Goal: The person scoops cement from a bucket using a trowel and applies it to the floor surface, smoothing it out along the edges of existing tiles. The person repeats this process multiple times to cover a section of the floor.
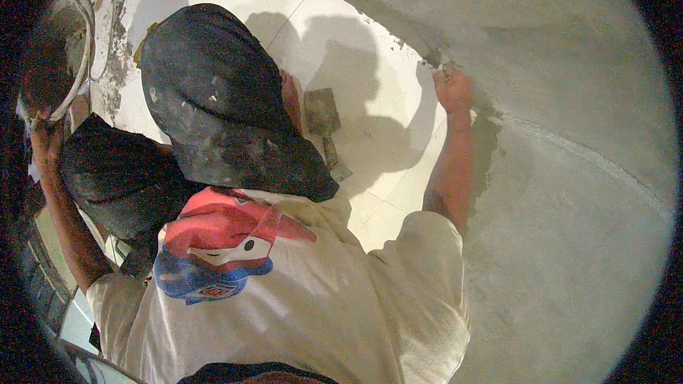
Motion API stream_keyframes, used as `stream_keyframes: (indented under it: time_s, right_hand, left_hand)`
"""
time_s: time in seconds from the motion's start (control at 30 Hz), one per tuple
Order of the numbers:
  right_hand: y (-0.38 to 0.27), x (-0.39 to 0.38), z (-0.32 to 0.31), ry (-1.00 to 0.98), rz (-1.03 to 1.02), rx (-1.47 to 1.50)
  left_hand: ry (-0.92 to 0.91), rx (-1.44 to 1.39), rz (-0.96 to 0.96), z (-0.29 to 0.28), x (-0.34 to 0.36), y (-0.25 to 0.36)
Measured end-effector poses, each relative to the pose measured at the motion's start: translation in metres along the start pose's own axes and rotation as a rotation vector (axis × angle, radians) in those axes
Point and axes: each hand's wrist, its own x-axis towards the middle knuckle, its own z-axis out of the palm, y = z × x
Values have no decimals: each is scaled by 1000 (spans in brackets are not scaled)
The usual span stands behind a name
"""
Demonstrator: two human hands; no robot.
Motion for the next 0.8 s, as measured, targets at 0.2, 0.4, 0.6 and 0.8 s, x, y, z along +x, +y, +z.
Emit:
stream_keyframes:
  time_s: [0.2,0.4,0.6,0.8]
  right_hand:
    - [-96,13,51,-102,-13,-3]
    - [-127,45,105,-49,20,6]
    - [-110,46,91,53,-73,74]
    - [-91,34,59,49,-1,144]
  left_hand:
    - [-17,-22,-31,1,-8,11]
    - [23,-175,-23,33,-23,10]
    - [-17,-21,18,18,-15,7]
    - [40,-88,3,27,-11,6]
